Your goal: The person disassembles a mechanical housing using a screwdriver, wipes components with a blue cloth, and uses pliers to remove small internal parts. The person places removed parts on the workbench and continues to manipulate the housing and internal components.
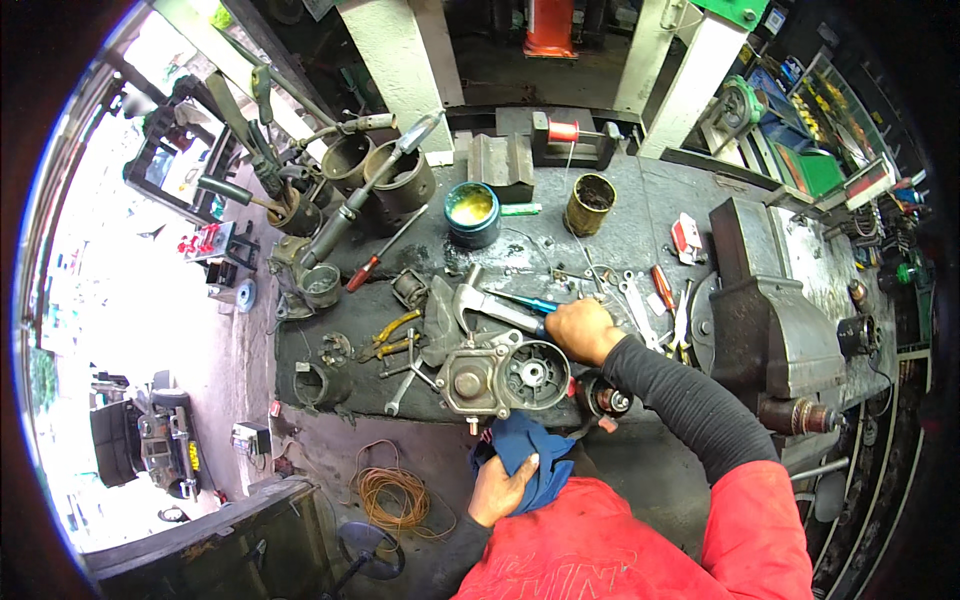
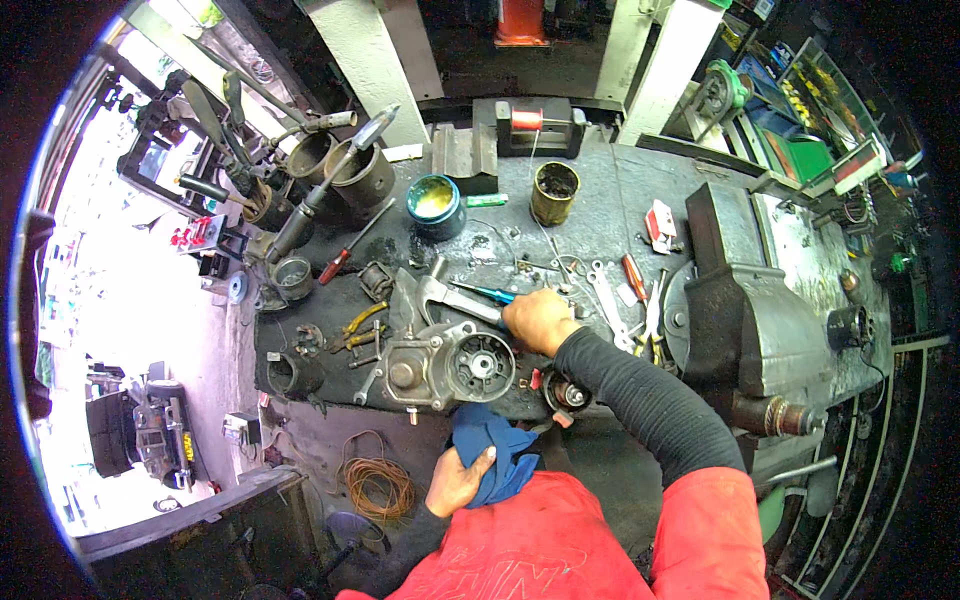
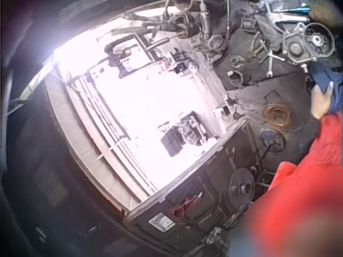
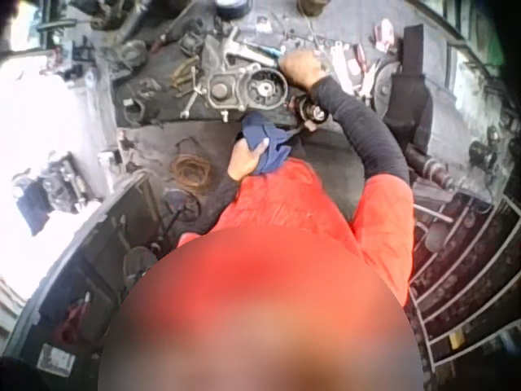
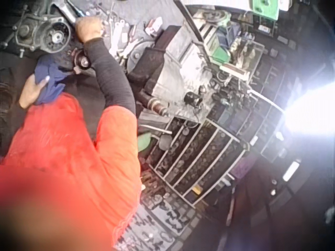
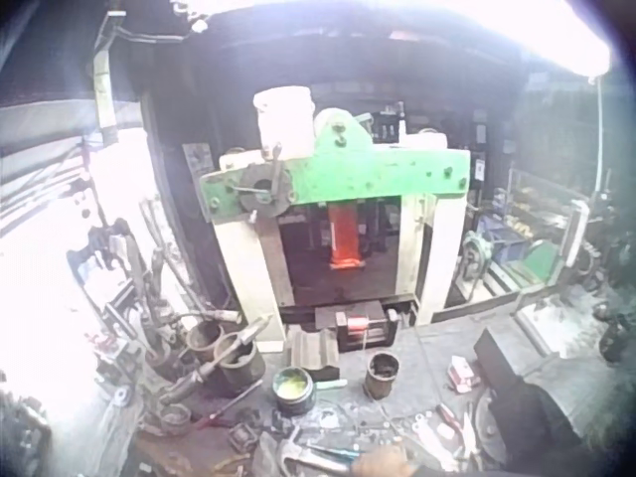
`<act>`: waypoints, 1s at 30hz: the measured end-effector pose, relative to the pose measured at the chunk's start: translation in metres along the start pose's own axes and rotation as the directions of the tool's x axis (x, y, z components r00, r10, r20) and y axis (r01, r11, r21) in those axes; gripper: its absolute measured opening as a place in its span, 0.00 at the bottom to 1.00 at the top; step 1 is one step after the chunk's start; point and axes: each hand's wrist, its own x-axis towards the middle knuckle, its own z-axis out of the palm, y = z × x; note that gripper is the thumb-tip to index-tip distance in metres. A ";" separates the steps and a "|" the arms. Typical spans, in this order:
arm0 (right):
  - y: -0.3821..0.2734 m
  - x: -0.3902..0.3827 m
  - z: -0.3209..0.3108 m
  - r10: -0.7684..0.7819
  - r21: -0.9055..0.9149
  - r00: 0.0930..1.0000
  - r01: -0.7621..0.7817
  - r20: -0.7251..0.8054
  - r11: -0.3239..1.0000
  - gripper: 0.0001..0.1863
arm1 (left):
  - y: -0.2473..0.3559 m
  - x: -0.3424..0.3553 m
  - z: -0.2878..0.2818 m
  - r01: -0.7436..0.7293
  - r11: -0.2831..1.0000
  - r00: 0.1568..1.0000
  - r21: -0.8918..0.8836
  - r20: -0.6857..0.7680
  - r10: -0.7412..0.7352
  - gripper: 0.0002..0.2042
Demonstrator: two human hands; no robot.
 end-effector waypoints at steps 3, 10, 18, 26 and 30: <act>-0.011 0.008 0.007 -0.024 -0.011 0.999 0.023 -0.033 1.000 0.08 | -0.006 -0.012 -0.003 0.018 0.997 0.989 -0.077 -0.147 -0.029 0.16; 0.019 0.015 -0.021 0.149 0.108 0.915 -0.116 -0.376 0.987 0.17 | 0.005 -0.018 -0.007 0.074 0.995 0.968 0.071 -0.243 -0.055 0.17; 0.026 -0.103 -0.101 0.521 0.652 0.839 -0.310 -0.154 0.692 0.24 | 0.018 0.004 0.000 -0.079 0.953 0.997 0.294 0.019 0.077 0.23; -0.040 -0.234 -0.085 0.628 0.645 0.570 -0.210 -0.529 0.734 0.15 | 0.020 0.028 -0.004 -0.177 0.882 0.968 0.436 0.239 0.076 0.25; -0.095 -0.263 -0.080 0.600 0.589 0.509 -0.207 -0.617 0.781 0.14 | 0.023 0.029 0.002 -0.266 0.903 0.942 0.336 0.291 0.170 0.24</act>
